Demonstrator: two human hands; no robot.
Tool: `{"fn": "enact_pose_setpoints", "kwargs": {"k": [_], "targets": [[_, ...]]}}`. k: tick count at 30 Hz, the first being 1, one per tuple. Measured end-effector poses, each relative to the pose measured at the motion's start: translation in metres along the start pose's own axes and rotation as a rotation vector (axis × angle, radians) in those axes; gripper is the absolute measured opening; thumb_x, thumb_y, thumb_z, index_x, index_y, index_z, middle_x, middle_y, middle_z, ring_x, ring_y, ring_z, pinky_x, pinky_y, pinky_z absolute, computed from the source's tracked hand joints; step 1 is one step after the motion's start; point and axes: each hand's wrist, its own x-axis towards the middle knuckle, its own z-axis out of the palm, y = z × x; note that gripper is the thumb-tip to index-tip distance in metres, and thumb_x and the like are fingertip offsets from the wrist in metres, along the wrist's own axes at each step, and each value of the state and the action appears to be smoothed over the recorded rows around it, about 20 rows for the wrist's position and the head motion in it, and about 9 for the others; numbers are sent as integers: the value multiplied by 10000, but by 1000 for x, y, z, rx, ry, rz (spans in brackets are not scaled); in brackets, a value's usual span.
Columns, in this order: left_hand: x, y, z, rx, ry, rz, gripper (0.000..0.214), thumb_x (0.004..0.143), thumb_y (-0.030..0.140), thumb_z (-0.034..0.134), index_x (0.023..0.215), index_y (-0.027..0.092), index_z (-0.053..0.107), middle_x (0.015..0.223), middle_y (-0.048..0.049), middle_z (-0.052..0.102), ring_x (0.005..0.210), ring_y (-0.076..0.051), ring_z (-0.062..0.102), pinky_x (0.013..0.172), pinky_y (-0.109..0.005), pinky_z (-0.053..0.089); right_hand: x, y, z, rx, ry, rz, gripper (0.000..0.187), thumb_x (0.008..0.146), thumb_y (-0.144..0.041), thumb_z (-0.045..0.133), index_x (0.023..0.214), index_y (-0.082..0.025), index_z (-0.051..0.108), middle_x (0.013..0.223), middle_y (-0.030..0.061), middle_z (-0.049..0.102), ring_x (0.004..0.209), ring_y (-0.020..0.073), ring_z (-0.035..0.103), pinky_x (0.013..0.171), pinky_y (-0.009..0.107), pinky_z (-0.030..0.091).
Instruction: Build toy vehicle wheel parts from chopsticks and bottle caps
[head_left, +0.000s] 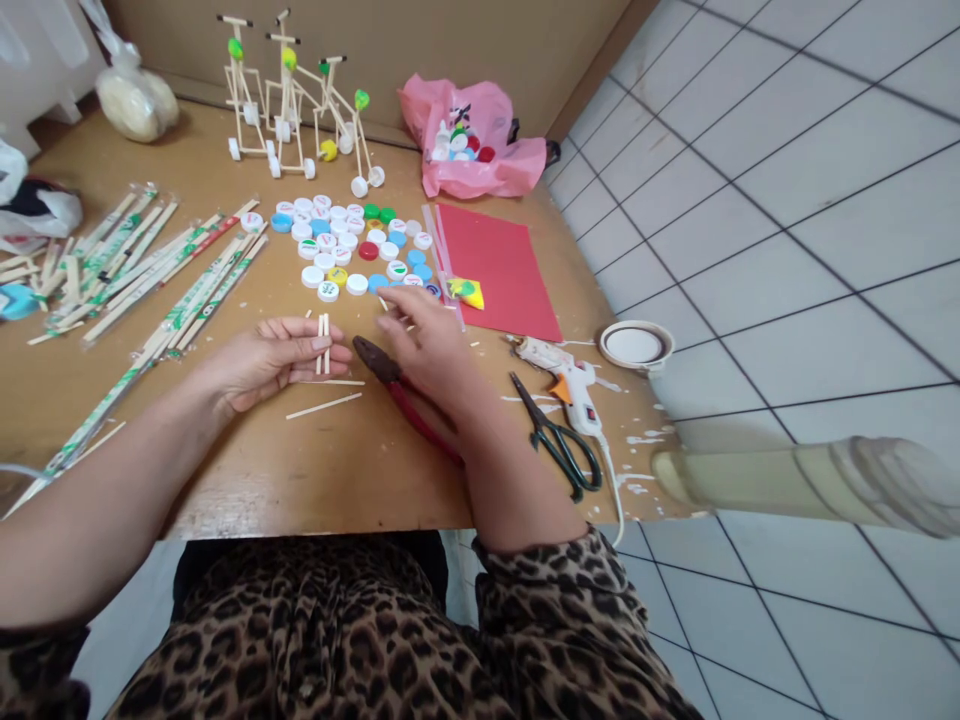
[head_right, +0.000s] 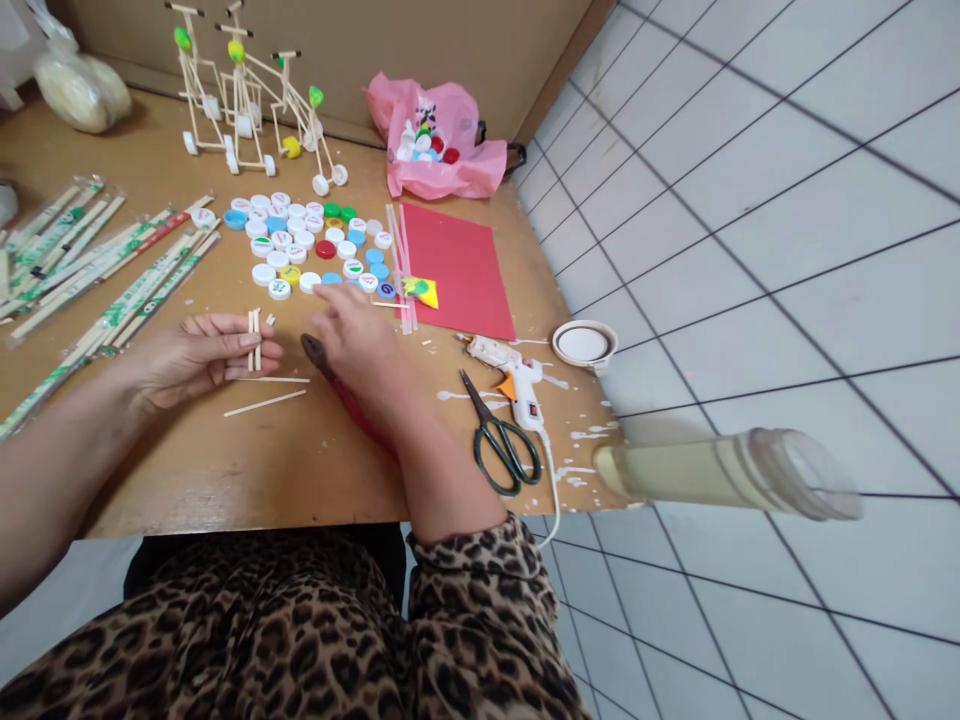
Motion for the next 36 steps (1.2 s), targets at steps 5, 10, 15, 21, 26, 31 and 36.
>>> {"fn": "enact_pose_setpoints", "kwargs": {"k": [5,10,15,21,26,31,36], "targets": [[1,1,1,-26,56,-5,77,840,85,763,827,149,804,803,-89,818,720,-175,780,798,-311,653,22,30,-23,-374,-134,289,345,929,-111,460,1088,-160,763,1212,167,741,1133,331,677,969,490,534],[1,3,3,-62,82,-20,144,868,40,716,795,138,792,795,-89,816,651,-152,759,760,-301,653,26,25,-22,-537,-252,435,375,953,-78,430,1148,-139,744,1264,234,704,1156,363,685,938,471,549],[2,4,3,-76,82,-10,172,869,22,705,771,141,783,742,-72,805,631,-134,748,701,-249,641,23,28,-20,-526,-184,443,334,948,-58,436,1092,-125,730,1204,253,705,1095,352,697,908,462,545],[2,1,2,-72,60,-20,142,860,54,736,780,154,797,766,-74,809,664,-145,756,712,-254,634,19,20,-25,237,-18,383,290,837,-107,617,1117,-165,667,788,8,684,710,167,666,722,323,569],[3,-1,-1,-38,16,-8,53,828,93,795,826,145,808,816,-98,815,716,-164,769,761,-280,630,20,-12,-7,825,-186,314,492,806,-222,742,1271,-244,583,697,-74,627,579,114,622,557,241,533],[5,-2,-1,-28,0,16,75,776,149,861,820,130,804,804,-99,810,751,-176,774,755,-281,630,23,-21,13,974,-152,321,439,770,-313,818,1138,-239,589,626,-102,593,551,100,615,529,214,517],[5,-4,2,-12,-4,34,120,729,201,902,773,148,803,790,-71,811,718,-156,763,715,-244,616,19,-23,18,1089,-129,376,434,678,-429,890,914,-221,592,626,-81,622,569,88,609,532,196,502]]}}
